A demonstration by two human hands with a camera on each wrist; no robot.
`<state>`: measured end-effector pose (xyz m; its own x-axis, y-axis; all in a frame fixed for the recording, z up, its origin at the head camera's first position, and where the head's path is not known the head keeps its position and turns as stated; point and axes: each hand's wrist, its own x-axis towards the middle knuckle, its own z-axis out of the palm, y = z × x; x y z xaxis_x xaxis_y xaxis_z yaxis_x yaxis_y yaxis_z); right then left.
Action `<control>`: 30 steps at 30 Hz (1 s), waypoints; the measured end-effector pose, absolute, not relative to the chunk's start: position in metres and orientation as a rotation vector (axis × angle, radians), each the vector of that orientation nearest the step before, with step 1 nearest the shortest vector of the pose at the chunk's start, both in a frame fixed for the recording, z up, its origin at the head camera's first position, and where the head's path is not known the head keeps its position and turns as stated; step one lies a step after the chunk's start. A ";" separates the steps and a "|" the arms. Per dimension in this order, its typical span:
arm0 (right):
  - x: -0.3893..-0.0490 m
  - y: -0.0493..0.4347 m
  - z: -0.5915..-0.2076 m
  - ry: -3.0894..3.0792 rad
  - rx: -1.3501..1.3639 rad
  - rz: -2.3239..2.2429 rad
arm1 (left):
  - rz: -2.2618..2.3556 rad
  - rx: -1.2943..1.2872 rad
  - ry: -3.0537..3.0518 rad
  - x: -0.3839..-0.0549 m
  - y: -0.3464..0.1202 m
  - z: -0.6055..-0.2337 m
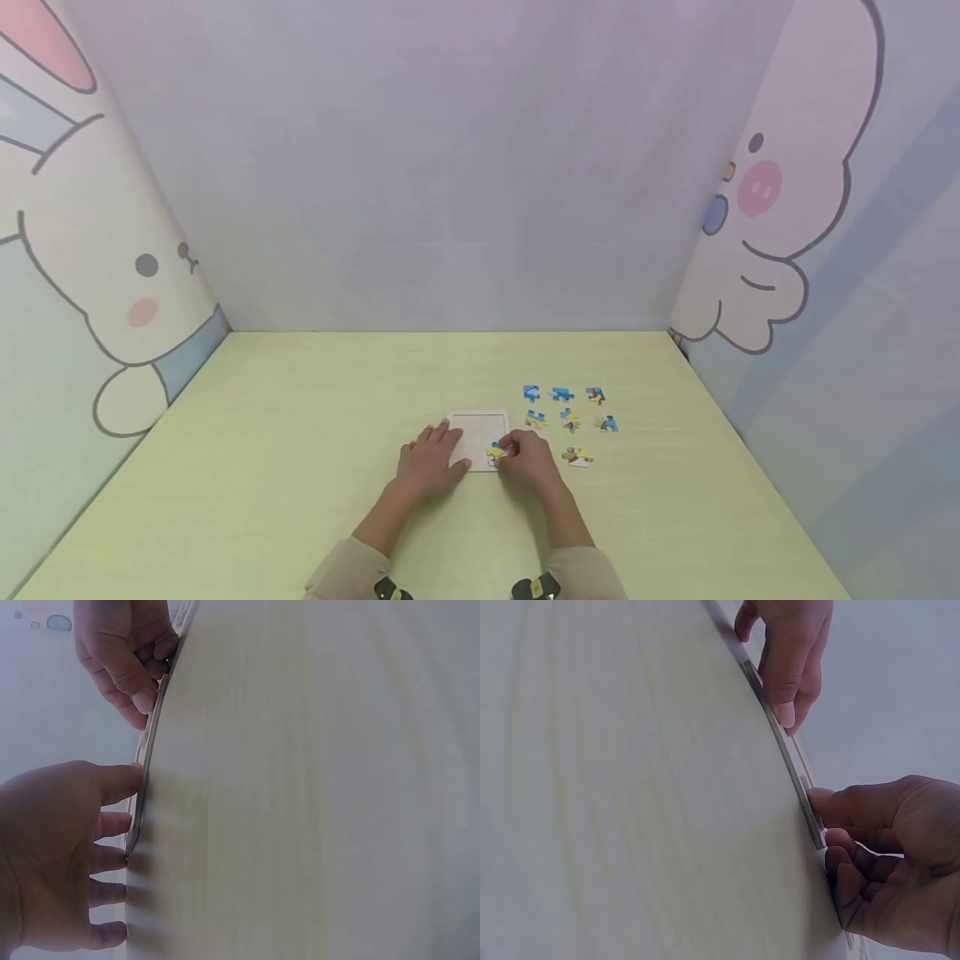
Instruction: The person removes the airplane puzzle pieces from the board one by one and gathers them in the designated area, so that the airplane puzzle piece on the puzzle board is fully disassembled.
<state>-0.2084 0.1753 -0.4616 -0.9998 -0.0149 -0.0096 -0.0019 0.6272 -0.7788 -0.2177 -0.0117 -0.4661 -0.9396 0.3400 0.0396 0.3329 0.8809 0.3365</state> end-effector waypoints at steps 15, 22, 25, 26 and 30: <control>-0.213 0.178 -0.463 2.833 -0.040 -1.267 | 0.513 0.537 3.017 -0.221 -0.010 -0.467; -0.213 0.180 -0.464 2.814 -0.026 -1.313 | 0.530 0.535 3.016 -0.221 -0.010 -0.467; -0.212 0.180 -0.465 2.802 -0.012 -1.359 | 0.521 0.529 3.022 -0.222 -0.009 -0.469; -0.211 0.180 -0.466 2.798 -0.004 -1.373 | 0.519 0.526 3.022 -0.222 -0.009 -0.469; -0.209 0.180 -0.467 2.787 0.021 -1.426 | 0.523 0.522 3.018 -0.221 -0.009 -0.469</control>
